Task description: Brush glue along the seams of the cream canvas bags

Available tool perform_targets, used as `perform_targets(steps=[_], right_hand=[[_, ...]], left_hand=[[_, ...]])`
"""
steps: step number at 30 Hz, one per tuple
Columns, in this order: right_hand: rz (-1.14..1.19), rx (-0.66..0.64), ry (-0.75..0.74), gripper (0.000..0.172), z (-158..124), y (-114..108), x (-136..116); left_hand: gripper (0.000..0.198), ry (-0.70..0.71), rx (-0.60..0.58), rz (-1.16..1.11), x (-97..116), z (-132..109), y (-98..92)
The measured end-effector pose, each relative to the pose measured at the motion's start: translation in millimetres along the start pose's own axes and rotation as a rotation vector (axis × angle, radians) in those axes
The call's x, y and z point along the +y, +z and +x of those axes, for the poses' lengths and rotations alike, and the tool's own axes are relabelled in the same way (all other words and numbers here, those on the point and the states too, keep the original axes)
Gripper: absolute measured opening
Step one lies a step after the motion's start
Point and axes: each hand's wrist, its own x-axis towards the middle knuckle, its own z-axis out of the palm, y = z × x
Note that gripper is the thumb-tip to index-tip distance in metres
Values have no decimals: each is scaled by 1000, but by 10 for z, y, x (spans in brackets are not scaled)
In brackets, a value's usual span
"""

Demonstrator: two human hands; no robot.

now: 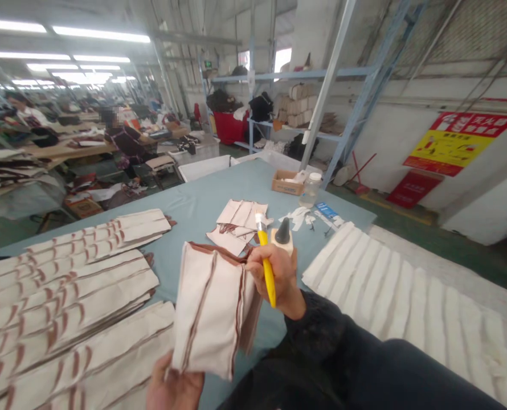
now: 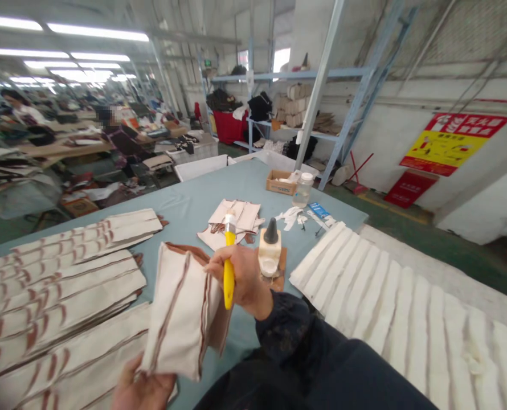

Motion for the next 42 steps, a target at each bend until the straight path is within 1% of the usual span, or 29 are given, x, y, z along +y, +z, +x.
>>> perform_targets(steps=[2, 3, 4, 6, 7, 8, 9, 10, 11, 13, 14, 15, 16, 18, 19, 20, 22, 23, 25, 27, 29, 30, 32, 34, 37, 38, 40, 42], right_hand=[[57, -119, -75, 38, 208, -31, 13], [93, -166, -110, 38, 287, -43, 11], [125, -201, -142, 38, 347, -57, 2], [154, -254, -186, 37, 412, -100, -36], [160, -285, -206, 36, 422, -130, -64], [166, -316, -229, 35, 422, -165, -94], [179, -347, -258, 33, 416, -202, -127], [198, -376, -293, 30, 405, -238, -160], [222, -401, -332, 28, 392, -271, -191], [263, -441, -388, 27, 359, -324, -245], [273, -467, -396, 29, 338, -343, -266], [277, -496, -395, 31, 315, -358, -282], [278, -515, -388, 33, 290, -369, -294], [278, -530, -373, 35, 238, -381, -305], [281, -527, -365, 34, 215, -381, -304], [285, -513, -356, 34, 195, -375, -297], [265, -480, -319, 33, 170, -350, -269], [238, -458, -294, 34, 166, -331, -247], [153, -368, -218, 43, 172, -283, -187], [105, -236, -94, 51, 188, -233, -118], [146, -129, 37, 53, 208, -186, -58], [189, -107, 87, 50, 217, -166, -37], [279, -117, 128, 45, 234, -125, -17], [336, -153, 127, 44, 250, -80, -16], [388, -161, 142, 45, 275, -1, -1], [406, -149, 153, 46, 284, 29, 15], [440, -120, 177, 46, 300, 98, 66], [475, -89, 204, 46, 312, 183, 127]], left_hand=[[20, -113, -80, 87, -243, -30, 101], [24, -161, -116, 175, -342, -48, 110], [27, -171, -125, 272, -413, -65, 93], [32, -61, -75, 455, -440, -93, 14], [31, 92, -38, 579, -387, -106, -22], [32, 256, -5, 704, -291, -124, -36], [36, 361, 29, 755, -155, -151, -19], [40, 455, 56, 747, 12, -191, 35], [43, 536, 43, 738, 198, -246, 126], [52, 726, -28, 730, 580, -394, 399], [56, 829, -90, 718, 749, -476, 561], [55, 923, -168, 667, 889, -555, 725], [52, 980, -272, 641, 994, -626, 879], [45, 1037, -473, 698, 1100, -727, 1119], [39, 1044, -555, 756, 1109, -755, 1194], [33, 1046, -604, 813, 1100, -768, 1237], [23, 1029, -639, 899, 1057, -761, 1237], [17, 1004, -640, 926, 1036, -746, 1205], [8, 929, -645, 967, 1006, -702, 1100], [14, 857, -648, 1000, 988, -651, 972], [22, 797, -636, 1013, 962, -597, 845], [23, 765, -641, 1016, 941, -569, 789], [22, 733, -644, 1012, 887, -511, 697], [19, 794, -586, 994, 831, -461, 635], [17, 977, -413, 973, 786, -435, 582], [16, 1031, -375, 982, 787, -444, 572], [14, 1137, -346, 1031, 808, -484, 559], [12, 1257, -366, 1103, 847, -536, 560]])
